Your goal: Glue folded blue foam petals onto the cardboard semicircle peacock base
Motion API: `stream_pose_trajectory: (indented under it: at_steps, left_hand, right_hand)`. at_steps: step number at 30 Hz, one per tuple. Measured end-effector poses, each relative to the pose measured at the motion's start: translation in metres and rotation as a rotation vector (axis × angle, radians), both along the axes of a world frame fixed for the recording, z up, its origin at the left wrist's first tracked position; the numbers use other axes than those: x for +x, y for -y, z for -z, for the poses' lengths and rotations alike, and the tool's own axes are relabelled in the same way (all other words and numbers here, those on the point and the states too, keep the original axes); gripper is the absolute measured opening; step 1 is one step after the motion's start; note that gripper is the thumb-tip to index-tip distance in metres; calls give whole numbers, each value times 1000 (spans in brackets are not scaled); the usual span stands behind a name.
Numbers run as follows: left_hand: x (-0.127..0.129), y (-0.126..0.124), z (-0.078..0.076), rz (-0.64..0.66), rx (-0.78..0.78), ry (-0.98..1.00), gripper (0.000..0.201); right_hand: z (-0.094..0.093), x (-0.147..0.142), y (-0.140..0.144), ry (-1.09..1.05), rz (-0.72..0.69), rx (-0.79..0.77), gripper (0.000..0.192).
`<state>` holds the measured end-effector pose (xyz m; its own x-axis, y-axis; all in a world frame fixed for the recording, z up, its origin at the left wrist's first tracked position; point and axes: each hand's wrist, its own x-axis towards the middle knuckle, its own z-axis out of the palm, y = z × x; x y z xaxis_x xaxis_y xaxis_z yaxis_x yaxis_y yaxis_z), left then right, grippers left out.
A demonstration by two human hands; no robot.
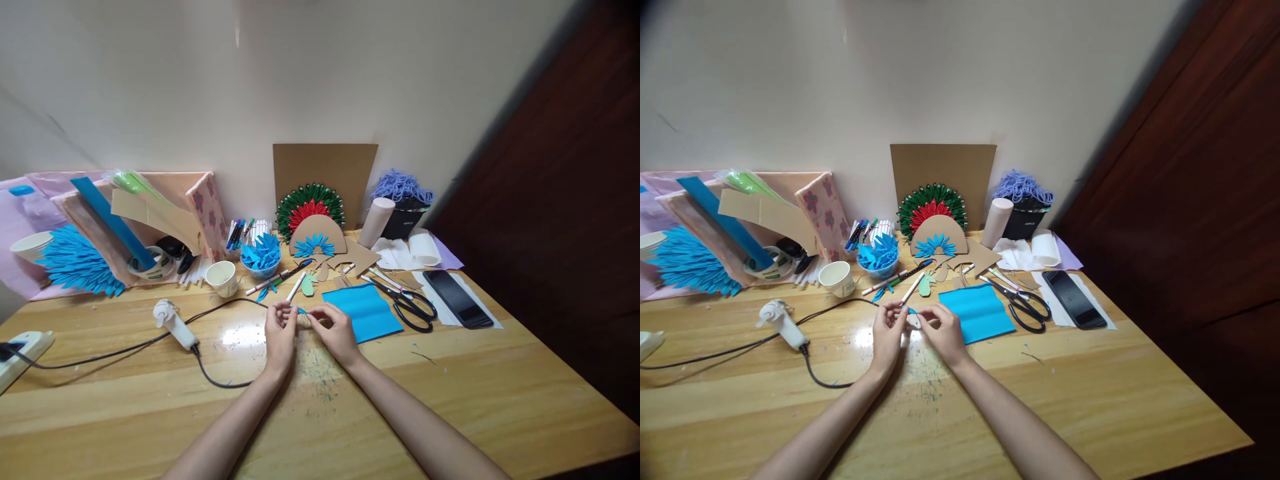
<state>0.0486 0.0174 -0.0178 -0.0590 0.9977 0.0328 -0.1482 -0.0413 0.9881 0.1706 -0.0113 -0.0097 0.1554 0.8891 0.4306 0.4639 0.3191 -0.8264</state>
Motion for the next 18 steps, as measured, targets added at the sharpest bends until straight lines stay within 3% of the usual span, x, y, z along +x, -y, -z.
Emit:
stream_pose_trajectory:
  at_steps: [8,18]
  left_hand:
    - [1,0,0,45,-12,12,30]
    - [0,-1,2,-5,2,-23,28]
  right_hand:
    - [2,1,-1,-24,-12,-4,10]
    - [1,3,2,-50,-14,-16,11]
